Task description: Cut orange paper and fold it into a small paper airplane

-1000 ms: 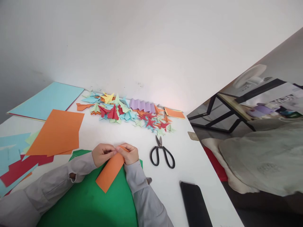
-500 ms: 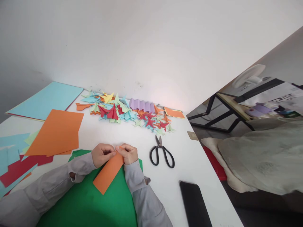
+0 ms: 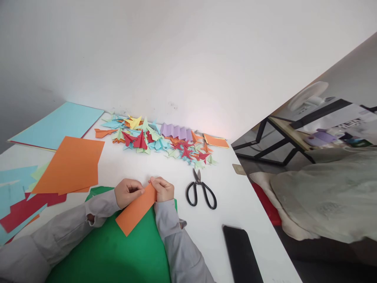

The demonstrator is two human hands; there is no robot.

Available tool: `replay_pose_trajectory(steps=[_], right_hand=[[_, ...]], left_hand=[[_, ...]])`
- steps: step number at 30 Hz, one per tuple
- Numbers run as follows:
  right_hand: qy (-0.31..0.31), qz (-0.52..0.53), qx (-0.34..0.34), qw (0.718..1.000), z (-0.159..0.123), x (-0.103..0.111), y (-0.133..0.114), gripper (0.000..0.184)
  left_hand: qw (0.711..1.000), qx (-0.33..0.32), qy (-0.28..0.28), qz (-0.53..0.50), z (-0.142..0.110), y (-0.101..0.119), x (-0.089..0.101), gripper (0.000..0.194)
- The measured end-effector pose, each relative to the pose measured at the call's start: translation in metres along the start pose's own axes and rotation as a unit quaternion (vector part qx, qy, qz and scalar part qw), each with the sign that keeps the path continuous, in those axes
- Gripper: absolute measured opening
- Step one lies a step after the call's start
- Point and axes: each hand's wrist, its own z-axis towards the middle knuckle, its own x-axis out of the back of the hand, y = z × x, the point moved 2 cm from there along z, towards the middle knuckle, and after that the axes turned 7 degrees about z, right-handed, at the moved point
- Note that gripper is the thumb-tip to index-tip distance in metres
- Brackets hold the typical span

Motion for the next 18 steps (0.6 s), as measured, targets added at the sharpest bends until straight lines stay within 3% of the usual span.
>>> replay_pose_trajectory(steps=[5,7,12,18], right_hand=[[0.104,0.054,-0.026,0.993,0.005,0.010,-0.008,0.020],[0.113,0.045,-0.019,0.992,0.008,0.015,-0.011,0.019],[0.087,-0.004,-0.007,0.996,0.016,0.029,-0.020,0.014],[0.152,0.032,0.010,0.988,0.023,0.045,-0.025,0.012]], left_hand=[[0.997,-0.058,0.022,0.053,0.000,-0.001,0.001,0.021],[0.996,-0.069,0.024,0.060,0.000,-0.002,0.002,0.021],[0.998,-0.046,0.008,0.031,-0.001,-0.003,0.003,0.018],[0.998,0.021,-0.026,-0.051,-0.003,-0.002,0.004,0.013]])
